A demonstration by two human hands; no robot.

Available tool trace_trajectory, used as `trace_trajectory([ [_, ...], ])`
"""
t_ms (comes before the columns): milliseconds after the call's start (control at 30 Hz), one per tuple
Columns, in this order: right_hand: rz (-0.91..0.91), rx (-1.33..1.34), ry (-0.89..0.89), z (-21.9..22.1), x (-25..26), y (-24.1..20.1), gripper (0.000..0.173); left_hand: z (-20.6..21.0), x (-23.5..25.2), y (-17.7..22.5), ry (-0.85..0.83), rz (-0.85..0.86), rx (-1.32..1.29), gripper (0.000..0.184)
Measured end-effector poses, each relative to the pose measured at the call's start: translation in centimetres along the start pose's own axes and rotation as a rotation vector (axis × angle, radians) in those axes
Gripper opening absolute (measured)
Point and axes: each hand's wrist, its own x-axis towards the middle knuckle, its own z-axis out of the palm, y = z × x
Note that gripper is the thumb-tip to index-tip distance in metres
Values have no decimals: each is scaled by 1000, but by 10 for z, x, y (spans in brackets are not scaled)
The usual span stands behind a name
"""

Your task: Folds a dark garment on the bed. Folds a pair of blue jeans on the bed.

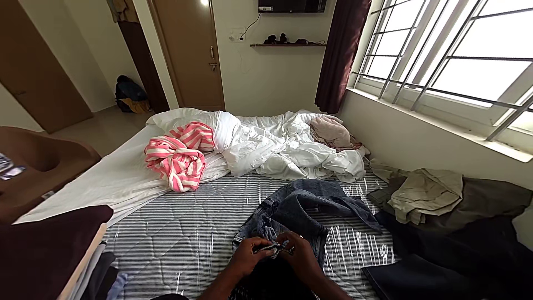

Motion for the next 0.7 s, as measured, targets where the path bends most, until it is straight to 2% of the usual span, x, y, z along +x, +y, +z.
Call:
trace_trajectory([
  [367, 55, -114, -88, 2, 4, -3, 25, 9, -1, -3, 181, 85, 200, 19],
  [633, 61, -165, -69, 8, 4, -3, 25, 34, -2, -2, 391, 235, 581, 21],
  [700, 60, -173, -56, 9, 2, -2, 26, 37, -4, -1, 388, 237, 628, 22],
])
